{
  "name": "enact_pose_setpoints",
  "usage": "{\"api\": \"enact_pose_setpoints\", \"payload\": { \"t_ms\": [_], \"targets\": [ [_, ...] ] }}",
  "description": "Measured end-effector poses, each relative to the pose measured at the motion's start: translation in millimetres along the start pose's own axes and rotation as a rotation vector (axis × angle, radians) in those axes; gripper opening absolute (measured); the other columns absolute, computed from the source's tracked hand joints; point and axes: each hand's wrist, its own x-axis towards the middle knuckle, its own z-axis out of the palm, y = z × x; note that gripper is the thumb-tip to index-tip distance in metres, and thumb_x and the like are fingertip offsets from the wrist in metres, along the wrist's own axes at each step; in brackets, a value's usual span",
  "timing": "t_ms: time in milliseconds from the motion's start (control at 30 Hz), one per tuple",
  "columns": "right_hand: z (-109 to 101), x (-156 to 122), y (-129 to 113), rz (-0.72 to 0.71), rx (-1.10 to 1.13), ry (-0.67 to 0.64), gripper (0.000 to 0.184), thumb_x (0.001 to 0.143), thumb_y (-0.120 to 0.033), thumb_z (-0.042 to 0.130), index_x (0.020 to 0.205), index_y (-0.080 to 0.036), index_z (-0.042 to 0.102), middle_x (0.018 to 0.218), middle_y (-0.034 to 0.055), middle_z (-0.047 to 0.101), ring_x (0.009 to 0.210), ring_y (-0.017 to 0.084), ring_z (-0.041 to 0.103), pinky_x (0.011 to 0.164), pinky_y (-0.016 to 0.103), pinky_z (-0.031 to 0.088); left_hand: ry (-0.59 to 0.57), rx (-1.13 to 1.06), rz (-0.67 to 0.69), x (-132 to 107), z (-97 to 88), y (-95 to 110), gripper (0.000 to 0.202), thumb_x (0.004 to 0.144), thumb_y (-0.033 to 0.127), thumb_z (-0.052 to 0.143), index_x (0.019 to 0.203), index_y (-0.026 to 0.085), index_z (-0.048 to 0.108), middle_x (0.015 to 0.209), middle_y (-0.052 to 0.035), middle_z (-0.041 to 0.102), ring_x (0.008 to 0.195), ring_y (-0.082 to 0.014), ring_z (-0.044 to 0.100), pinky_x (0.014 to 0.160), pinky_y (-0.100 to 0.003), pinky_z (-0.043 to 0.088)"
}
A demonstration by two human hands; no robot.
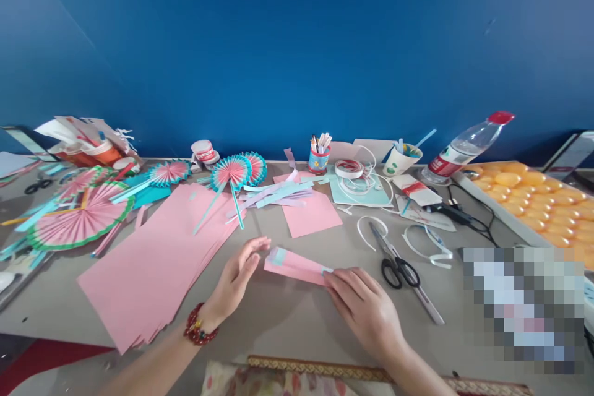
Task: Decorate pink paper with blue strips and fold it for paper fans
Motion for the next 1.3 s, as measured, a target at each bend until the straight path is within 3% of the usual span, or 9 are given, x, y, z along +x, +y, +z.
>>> {"api": "enact_pose_setpoints", "payload": {
  "t_ms": [133,233,367,500,667,800,900,1100,1300],
  "targets": [
    [-3,3,-4,-0.045,-0.028,0.078,0.021,0.095,-0.015,0.051,0.107,-0.019,0.067,0.091,0.0048,0.071,0.081,0.017,0.061,0.079,0.032,0.047,-0.127,-0.166,-0.034,-2,7.7,10,0.066,0.089,0.050,0.060,0.145,0.022,0.036,0.139,-0.0124,0.053,0.127,-0.0288,0.052,0.103,-0.039,0.046],
    [-4,3,-7,-0.059,-0.056,0.100,0.021,0.094,-0.015,0.052,0.109,-0.020,0.067,0.092,0.0046,0.071,0.083,0.018,0.061,0.080,0.033,0.046,-0.076,-0.193,-0.027,-3,16.6,14,0.063,0.090,0.044,0.062,0.144,0.024,0.035,0.119,-0.0090,0.063,0.104,-0.0221,0.064,0.090,-0.033,0.053],
    [-9,5,-8,-0.022,-0.041,0.088,0.028,0.090,-0.027,0.062,0.117,-0.018,0.062,0.105,0.0097,0.068,0.095,0.023,0.060,0.085,0.037,0.045,0.070,-0.010,0.060,-8,21.7,14,0.056,0.093,0.037,0.057,0.144,0.027,0.034,0.103,-0.0039,0.062,0.088,-0.0157,0.064,0.080,-0.028,0.054],
    [-15,20,-14,0.031,0.047,-0.005,0.053,0.087,-0.040,0.066,0.131,-0.013,0.052,0.115,0.0149,0.063,0.104,0.027,0.057,0.091,0.042,0.045,0.113,0.244,0.296,-18,24.3,19,0.060,0.094,0.028,0.057,0.147,0.030,0.030,0.106,-0.0039,0.064,0.096,-0.0161,0.063,0.089,-0.029,0.050],
    [-12,42,-31,0.012,0.305,-0.007,0.011,0.092,-0.016,0.055,0.098,-0.021,0.062,0.089,0.0055,0.065,0.078,0.018,0.058,0.071,0.032,0.047,0.107,0.245,0.472,-22,29.4,36,0.068,0.092,0.024,0.061,0.149,0.025,0.025,0.102,-0.0046,0.065,0.095,-0.0159,0.063,0.094,-0.031,0.049],
    [-7,44,-41,0.025,0.508,0.064,0.010,0.090,-0.012,0.056,0.090,-0.022,0.060,0.082,0.0031,0.064,0.074,0.015,0.058,0.066,0.027,0.048,-0.004,0.118,0.627,-15,30.6,45,0.026,0.093,0.022,0.056,0.119,0.024,0.054,0.105,-0.0069,0.064,0.098,-0.0189,0.061,0.089,-0.035,0.050],
    [-3,39,-42,0.050,0.564,0.047,0.012,0.090,-0.015,0.057,0.096,-0.024,0.059,0.089,0.0036,0.065,0.081,0.016,0.061,0.070,0.027,0.050,-0.046,0.123,0.699,-9,29.4,48,0.016,0.095,0.013,0.048,0.106,0.022,0.056,0.103,-0.0077,0.064,0.097,-0.0182,0.061,0.087,-0.036,0.051],
    [-10,28,-32,0.059,0.292,0.131,0.058,0.086,-0.028,0.065,0.138,-0.017,0.042,0.125,0.0150,0.058,0.114,0.025,0.055,0.091,0.037,0.048,0.063,0.744,0.925,1,23.5,52,0.020,0.091,0.008,0.051,0.106,0.016,0.060,0.094,-0.0080,0.064,0.091,-0.0197,0.059,0.089,-0.040,0.048],
    [-8,24,-24,-0.123,0.024,0.012,0.019,0.094,-0.013,0.050,0.102,-0.020,0.066,0.092,0.0046,0.069,0.085,0.017,0.058,0.077,0.031,0.042,0.029,0.975,0.945,6,31.6,30,0.009,0.092,0.011,0.054,0.097,0.016,0.060,0.087,-0.0041,0.061,0.087,-0.0187,0.057,0.086,-0.035,0.046]
  ]
}}
